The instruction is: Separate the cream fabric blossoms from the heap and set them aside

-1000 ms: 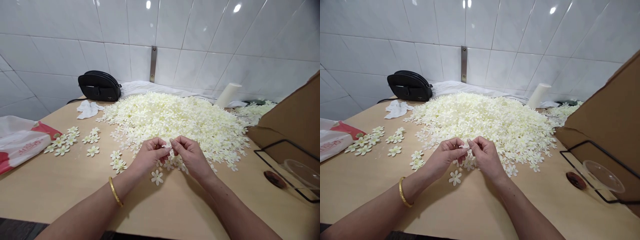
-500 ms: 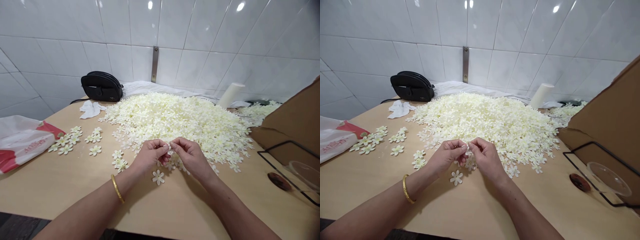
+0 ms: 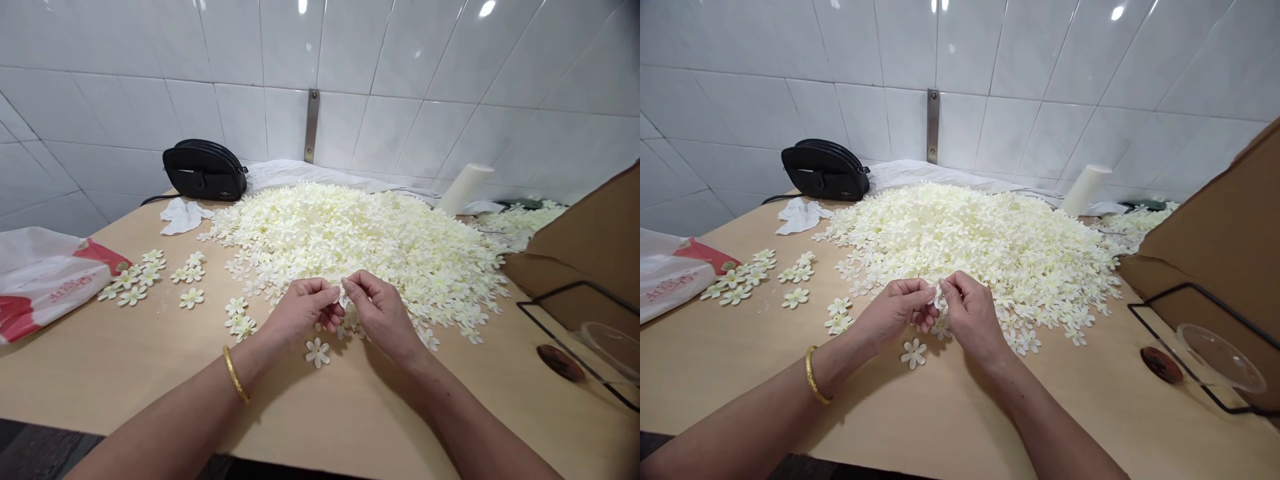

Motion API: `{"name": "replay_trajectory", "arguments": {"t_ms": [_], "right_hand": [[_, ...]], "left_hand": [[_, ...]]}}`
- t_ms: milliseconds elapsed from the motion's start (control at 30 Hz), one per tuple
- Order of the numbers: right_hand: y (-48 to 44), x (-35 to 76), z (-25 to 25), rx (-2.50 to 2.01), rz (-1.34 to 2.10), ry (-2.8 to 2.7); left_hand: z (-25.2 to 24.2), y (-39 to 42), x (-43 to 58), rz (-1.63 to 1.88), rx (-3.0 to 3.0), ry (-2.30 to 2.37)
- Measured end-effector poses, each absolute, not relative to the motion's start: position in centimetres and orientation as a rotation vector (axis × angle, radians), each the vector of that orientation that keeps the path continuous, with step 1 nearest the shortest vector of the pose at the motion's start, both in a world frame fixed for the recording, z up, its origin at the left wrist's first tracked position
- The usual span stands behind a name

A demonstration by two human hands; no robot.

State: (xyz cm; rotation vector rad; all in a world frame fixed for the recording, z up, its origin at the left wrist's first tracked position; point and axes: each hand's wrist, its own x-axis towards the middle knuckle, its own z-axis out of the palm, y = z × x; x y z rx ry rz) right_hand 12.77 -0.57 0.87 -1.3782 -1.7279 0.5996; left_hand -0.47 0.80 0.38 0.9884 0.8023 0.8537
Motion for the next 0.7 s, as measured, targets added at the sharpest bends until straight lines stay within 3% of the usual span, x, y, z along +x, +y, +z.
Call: {"name": "replay_trajectory", "arguments": {"t_ms": [200, 700], "right_hand": [[-1.0, 12.6, 0.7, -1.19, 0.265, -1.8], [-0.7, 13.6, 0.8, -1.143, 0.426, -2.01]], "left_hand": [[0.3, 0.9, -0.4, 0.971, 1.055, 1.003], [-0.1, 1.3, -1.0, 0.921, 1.035, 0.784]]}}
